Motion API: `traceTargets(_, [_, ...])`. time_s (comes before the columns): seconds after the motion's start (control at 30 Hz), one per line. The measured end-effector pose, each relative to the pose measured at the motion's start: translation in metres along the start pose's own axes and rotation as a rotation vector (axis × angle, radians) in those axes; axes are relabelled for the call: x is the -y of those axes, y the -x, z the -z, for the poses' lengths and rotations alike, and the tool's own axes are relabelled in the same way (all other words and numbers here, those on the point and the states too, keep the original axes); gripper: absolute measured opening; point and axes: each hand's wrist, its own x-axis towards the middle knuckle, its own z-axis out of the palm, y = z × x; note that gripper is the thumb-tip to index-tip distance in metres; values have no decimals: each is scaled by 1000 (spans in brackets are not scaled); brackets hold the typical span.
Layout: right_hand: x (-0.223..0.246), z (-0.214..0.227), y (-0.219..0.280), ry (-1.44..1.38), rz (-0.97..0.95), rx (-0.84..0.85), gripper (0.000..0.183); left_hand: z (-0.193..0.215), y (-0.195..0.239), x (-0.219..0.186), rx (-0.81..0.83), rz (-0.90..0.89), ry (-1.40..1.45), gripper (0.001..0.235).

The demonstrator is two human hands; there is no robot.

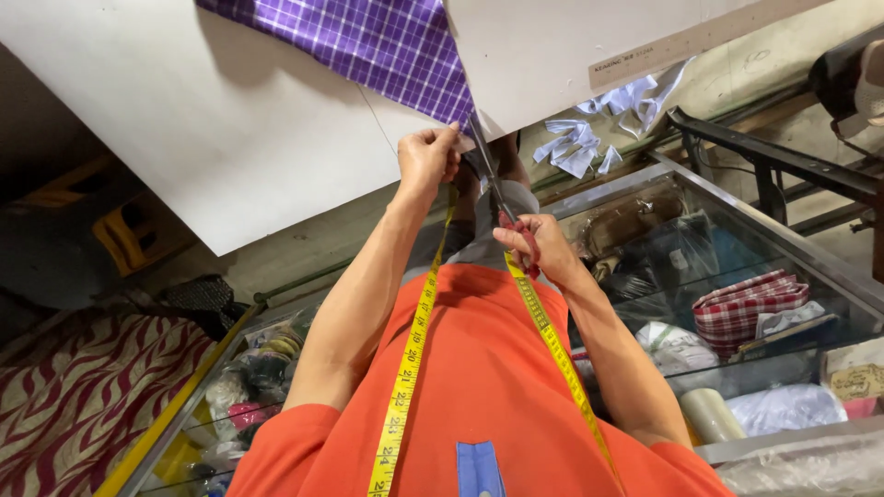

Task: Cutting strips of purple checkered fabric using scissors on a workbench

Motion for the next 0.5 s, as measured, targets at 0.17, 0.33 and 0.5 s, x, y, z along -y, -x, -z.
traceTargets(0.17, [-20, 7, -10, 34, 7, 5, 36, 45, 8, -16, -243, -1042, -756, 7])
traceTargets(0.33, [5, -3, 3, 86, 15, 0, 37, 55, -19, -38, -288, -1557, -1114, 17])
traceTargets(0.5, [31, -12, 15, 118, -122, -18, 43, 57, -26, -63, 79, -1735, -1420, 16])
